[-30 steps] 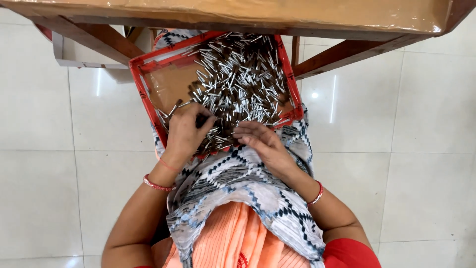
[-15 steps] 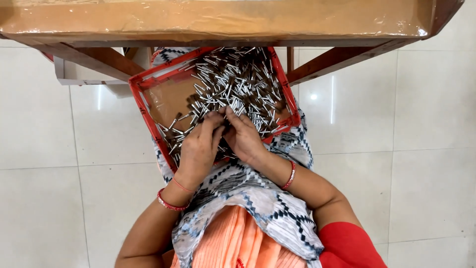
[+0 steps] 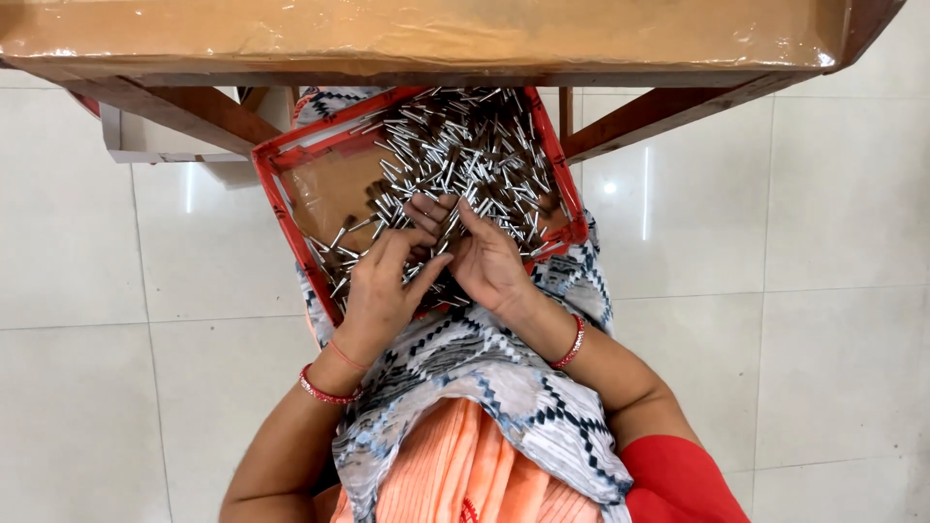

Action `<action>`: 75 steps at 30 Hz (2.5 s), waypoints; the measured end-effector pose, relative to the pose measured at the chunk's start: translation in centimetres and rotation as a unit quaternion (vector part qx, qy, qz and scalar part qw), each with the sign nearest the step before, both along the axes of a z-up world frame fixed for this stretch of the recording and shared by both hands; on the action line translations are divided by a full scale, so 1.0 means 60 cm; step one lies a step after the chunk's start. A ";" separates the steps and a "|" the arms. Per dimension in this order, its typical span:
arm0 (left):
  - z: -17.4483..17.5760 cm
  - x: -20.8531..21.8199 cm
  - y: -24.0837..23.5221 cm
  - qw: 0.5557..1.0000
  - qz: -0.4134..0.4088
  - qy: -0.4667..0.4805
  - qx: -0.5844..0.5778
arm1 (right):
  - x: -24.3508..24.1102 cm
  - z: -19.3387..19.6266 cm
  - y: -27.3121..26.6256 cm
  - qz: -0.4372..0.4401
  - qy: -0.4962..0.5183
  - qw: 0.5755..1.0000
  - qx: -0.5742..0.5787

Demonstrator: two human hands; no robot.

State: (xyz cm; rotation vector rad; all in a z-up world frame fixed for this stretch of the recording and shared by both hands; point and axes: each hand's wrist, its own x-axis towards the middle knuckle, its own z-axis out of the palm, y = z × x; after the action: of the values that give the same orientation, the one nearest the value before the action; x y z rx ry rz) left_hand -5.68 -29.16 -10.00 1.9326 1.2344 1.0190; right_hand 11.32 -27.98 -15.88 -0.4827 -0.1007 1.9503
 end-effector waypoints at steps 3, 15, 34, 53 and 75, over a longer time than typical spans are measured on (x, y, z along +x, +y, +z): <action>-0.002 -0.002 -0.007 1.000 0.011 0.005 0.001 | 0.004 -0.005 0.002 -0.001 0.027 1.000 -0.004; -0.074 -0.019 0.008 0.885 0.022 -0.344 -0.314 | 0.004 0.002 0.000 0.001 0.012 0.999 0.043; 0.029 -0.057 0.084 0.973 -0.201 -0.009 -0.113 | 0.002 -0.051 -0.023 0.158 -0.113 0.981 -0.025; 0.002 0.001 0.027 0.996 0.019 -0.074 -0.043 | 0.012 -0.009 0.017 -0.011 0.058 0.998 0.002; 0.012 -0.024 0.042 0.964 -0.079 0.123 0.222 | -0.005 0.006 0.011 0.053 0.009 0.998 -0.023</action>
State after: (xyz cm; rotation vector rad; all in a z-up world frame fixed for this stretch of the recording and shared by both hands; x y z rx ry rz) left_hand -7.10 -26.62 -9.31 2.5243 1.0154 1.0634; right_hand 11.01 -27.29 -15.51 -0.4988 -0.0721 2.0648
